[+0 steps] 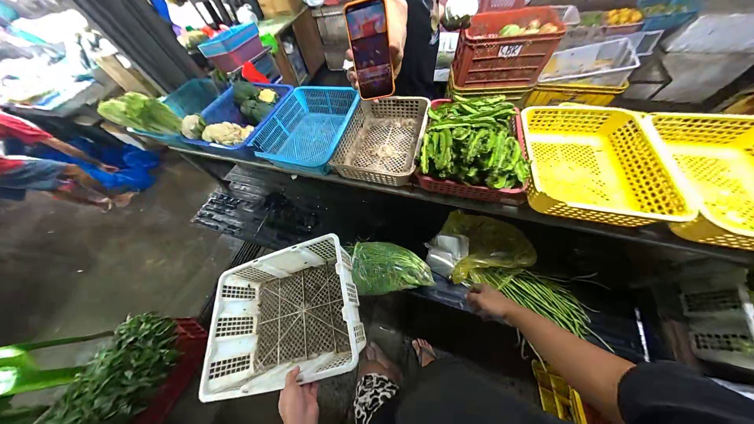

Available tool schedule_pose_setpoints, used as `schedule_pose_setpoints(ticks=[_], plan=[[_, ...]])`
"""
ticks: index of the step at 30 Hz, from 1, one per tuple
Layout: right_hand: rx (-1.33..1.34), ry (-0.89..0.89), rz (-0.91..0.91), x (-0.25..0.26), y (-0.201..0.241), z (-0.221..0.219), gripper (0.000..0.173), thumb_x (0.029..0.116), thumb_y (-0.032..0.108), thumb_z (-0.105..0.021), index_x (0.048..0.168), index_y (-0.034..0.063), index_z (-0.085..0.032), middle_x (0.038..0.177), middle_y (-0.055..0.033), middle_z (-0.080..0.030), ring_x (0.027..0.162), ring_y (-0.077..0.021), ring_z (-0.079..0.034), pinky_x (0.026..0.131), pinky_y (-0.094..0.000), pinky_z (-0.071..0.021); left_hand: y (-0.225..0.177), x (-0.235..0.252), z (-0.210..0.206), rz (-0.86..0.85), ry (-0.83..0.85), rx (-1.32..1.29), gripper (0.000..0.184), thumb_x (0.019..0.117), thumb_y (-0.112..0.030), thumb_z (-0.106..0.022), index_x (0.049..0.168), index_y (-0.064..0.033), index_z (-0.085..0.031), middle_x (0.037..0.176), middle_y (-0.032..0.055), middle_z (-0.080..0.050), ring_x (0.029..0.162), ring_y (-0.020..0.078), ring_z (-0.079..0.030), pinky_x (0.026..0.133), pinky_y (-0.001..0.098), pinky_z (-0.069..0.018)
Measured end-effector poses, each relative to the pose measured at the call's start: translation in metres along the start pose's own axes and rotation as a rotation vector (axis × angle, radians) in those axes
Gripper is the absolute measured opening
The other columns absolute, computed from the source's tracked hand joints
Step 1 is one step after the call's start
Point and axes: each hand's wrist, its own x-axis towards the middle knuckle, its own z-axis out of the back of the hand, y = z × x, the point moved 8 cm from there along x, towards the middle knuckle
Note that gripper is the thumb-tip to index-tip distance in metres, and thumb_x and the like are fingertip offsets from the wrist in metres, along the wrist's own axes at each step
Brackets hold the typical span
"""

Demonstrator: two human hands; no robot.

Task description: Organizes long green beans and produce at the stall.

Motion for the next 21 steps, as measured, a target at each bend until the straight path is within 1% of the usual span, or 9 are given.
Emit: schedule_pose_setpoints(ticks=[4, 6, 8, 10, 12, 15, 17, 19, 21], plan=[[0.007, -0.028, 0.017, 0.017, 0.055, -0.003, 0.039, 0.1064, 0.030, -0.056, 0.133, 0.0025, -0.058, 0.124, -0.0205, -0.066, 0.103, -0.0344, -0.069, 0.086, -0.0545, -0.0565, -0.052, 0.072, -0.063, -0.006, 0.047, 0.082, 0.038, 0.1024, -0.020, -0.054, 0.137, -0.0038, -0.047, 0.109, 0.0197, -0.064, 0.083, 0.0252, -0.065, 0.069, 0.0419, -0.0572], [0.042, -0.067, -0.012, 0.021, 0.065, -0.005, 0.038, 0.1063, 0.029, -0.056, 0.134, 0.0020, -0.057, 0.124, -0.0209, -0.066, 0.103, -0.0345, -0.068, 0.086, -0.0541, -0.0563, -0.074, 0.107, -0.094, 0.019, 0.064, 0.130, 0.041, 0.1027, -0.020, -0.054, 0.140, -0.0043, -0.045, 0.113, 0.0208, -0.063, 0.086, 0.0263, -0.065, 0.071, 0.0426, -0.0567], [0.091, -0.142, -0.058, 0.025, 0.067, -0.007, 0.039, 0.1063, 0.030, -0.057, 0.134, 0.0022, -0.058, 0.123, -0.0215, -0.066, 0.102, -0.0348, -0.068, 0.086, -0.0538, -0.0559, -0.098, 0.146, -0.135, 0.028, 0.090, 0.182, 0.041, 0.1012, -0.020, -0.055, 0.138, -0.0027, -0.047, 0.113, 0.0211, -0.063, 0.086, 0.0262, -0.064, 0.071, 0.0424, -0.0567], [0.076, -0.197, -0.135, 0.024, 0.050, -0.013, 0.042, 0.1064, 0.033, -0.055, 0.137, 0.0034, -0.058, 0.122, -0.0223, -0.067, 0.101, -0.0358, -0.068, 0.087, -0.0547, -0.0556, -0.113, 0.178, -0.170, 0.048, 0.106, 0.253, 0.042, 0.1014, -0.022, -0.055, 0.137, -0.0019, -0.047, 0.114, 0.0221, -0.063, 0.087, 0.0270, -0.065, 0.072, 0.0431, -0.0570], [0.034, -0.205, -0.222, 0.020, 0.030, -0.024, 0.045, 0.1071, 0.036, -0.053, 0.139, 0.0041, -0.057, 0.122, -0.0235, -0.067, 0.103, -0.0376, -0.068, 0.088, -0.0566, -0.0553, -0.129, 0.203, -0.205, 0.060, 0.121, 0.326, 0.043, 0.1017, -0.023, -0.055, 0.139, -0.0017, -0.047, 0.116, 0.0227, -0.062, 0.089, 0.0282, -0.064, 0.073, 0.0444, -0.0565], [0.053, -0.228, -0.351, 0.000, -0.006, -0.041, 0.045, 0.1058, 0.037, -0.056, 0.137, 0.0044, -0.059, 0.121, -0.0234, -0.067, 0.102, -0.0377, -0.068, 0.088, -0.0569, -0.0547, -0.139, 0.235, -0.251, 0.053, 0.160, 0.432, 0.044, 0.1006, -0.024, -0.055, 0.137, -0.0013, -0.047, 0.115, 0.0226, -0.060, 0.089, 0.0299, -0.062, 0.073, 0.0472, -0.0552], [0.142, -0.270, -0.415, -0.017, -0.033, -0.051, 0.047, 0.1051, 0.037, -0.057, 0.138, 0.0032, -0.057, 0.122, -0.0240, -0.067, 0.103, -0.0384, -0.067, 0.089, -0.0577, -0.0544, -0.143, 0.249, -0.278, 0.034, 0.187, 0.485, 0.047, 0.1006, -0.024, -0.058, 0.140, -0.0021, -0.047, 0.119, 0.0239, -0.060, 0.093, 0.0323, -0.063, 0.075, 0.0499, -0.0558], [0.195, -0.302, -0.469, -0.034, -0.057, -0.060, 0.047, 0.1061, 0.037, -0.056, 0.138, 0.0028, -0.057, 0.120, -0.0237, -0.067, 0.101, -0.0378, -0.068, 0.087, -0.0565, -0.0552, -0.150, 0.255, -0.308, 0.007, 0.239, 0.500, 0.049, 0.1025, -0.026, -0.057, 0.144, -0.0033, -0.045, 0.124, 0.0245, -0.059, 0.098, 0.0334, -0.063, 0.079, 0.0515, -0.0558], [0.249, -0.321, -0.531, -0.061, -0.071, -0.075, 0.046, 0.1080, 0.036, -0.053, 0.140, 0.0022, -0.056, 0.123, -0.0248, -0.065, 0.104, -0.0392, -0.067, 0.089, -0.0579, -0.0542, -0.160, 0.253, -0.336, -0.029, 0.322, 0.479, 0.045, 0.1041, -0.025, -0.054, 0.142, -0.0015, -0.044, 0.122, 0.0229, -0.057, 0.098, 0.0313, -0.061, 0.080, 0.0505, -0.0552]])
